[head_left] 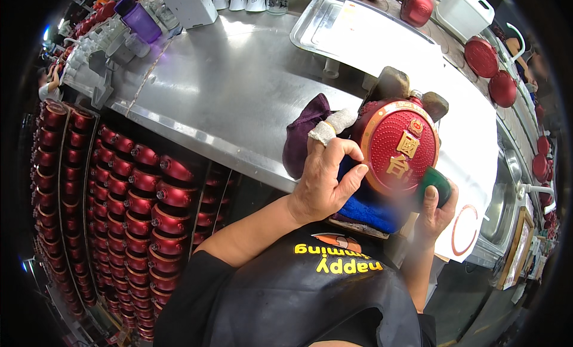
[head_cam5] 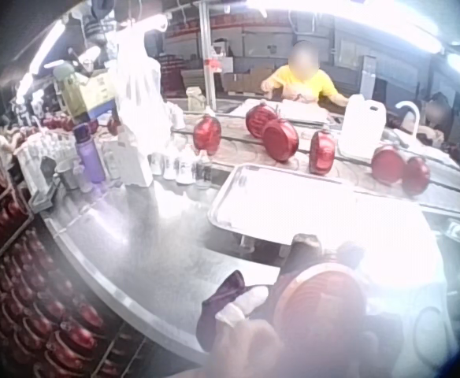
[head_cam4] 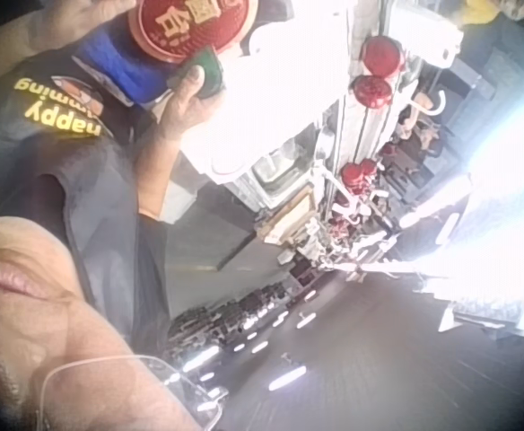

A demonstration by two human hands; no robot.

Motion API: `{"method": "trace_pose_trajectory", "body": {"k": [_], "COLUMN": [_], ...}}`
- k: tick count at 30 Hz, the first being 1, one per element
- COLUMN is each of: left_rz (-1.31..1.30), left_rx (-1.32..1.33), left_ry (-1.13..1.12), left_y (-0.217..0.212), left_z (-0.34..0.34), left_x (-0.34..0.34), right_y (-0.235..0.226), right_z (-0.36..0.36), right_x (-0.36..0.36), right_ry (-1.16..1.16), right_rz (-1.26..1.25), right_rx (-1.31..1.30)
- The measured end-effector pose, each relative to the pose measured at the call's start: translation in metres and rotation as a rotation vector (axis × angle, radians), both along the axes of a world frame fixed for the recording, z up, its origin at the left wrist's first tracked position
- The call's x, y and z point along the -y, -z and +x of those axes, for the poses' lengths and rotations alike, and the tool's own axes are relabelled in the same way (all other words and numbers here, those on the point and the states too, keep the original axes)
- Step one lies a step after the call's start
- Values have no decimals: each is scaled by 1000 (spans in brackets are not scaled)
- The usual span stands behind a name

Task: The person picks up a red container from a rack, places it on a workbench, and applies a gold sticker to its surface. They smooth the sticker with fingers and a green tool, then wipe the container with a cloth. The process repeats with another container.

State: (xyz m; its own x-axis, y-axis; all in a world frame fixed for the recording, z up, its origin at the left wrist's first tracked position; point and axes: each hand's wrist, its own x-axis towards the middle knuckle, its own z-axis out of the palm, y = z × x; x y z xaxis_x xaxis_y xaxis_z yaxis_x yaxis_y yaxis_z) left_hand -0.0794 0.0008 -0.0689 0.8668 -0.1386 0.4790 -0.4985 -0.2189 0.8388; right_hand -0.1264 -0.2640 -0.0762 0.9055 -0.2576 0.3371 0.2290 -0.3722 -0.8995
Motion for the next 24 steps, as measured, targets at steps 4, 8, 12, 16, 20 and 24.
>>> {"method": "trace_pose_trajectory", "body": {"k": [4, 8, 12, 16, 20, 24], "left_rz": [-107, 81, -12, -84, -227, -135], "left_rx": [-13, 18, -33, -90, -238, -153], "left_ry": [26, 26, 20, 51, 114, 83], "left_y": [7, 13, 17, 18, 17, 13], "left_z": [0, 0, 1, 3, 6, 3], "left_x": [4, 9, 13, 14, 11, 8], "right_y": [0, -1, -2, -3, -3, -3], "right_z": [0, 0, 0, 0, 0, 0], "right_x": [0, -1, -2, -3, -3, -3], "right_ry": [-1, 7, 11, 4, -2, 3], "right_rz": [-28, -26, -4, -14, -6, -8], "right_rx": [6, 8, 6, 5, 10, 6]}}
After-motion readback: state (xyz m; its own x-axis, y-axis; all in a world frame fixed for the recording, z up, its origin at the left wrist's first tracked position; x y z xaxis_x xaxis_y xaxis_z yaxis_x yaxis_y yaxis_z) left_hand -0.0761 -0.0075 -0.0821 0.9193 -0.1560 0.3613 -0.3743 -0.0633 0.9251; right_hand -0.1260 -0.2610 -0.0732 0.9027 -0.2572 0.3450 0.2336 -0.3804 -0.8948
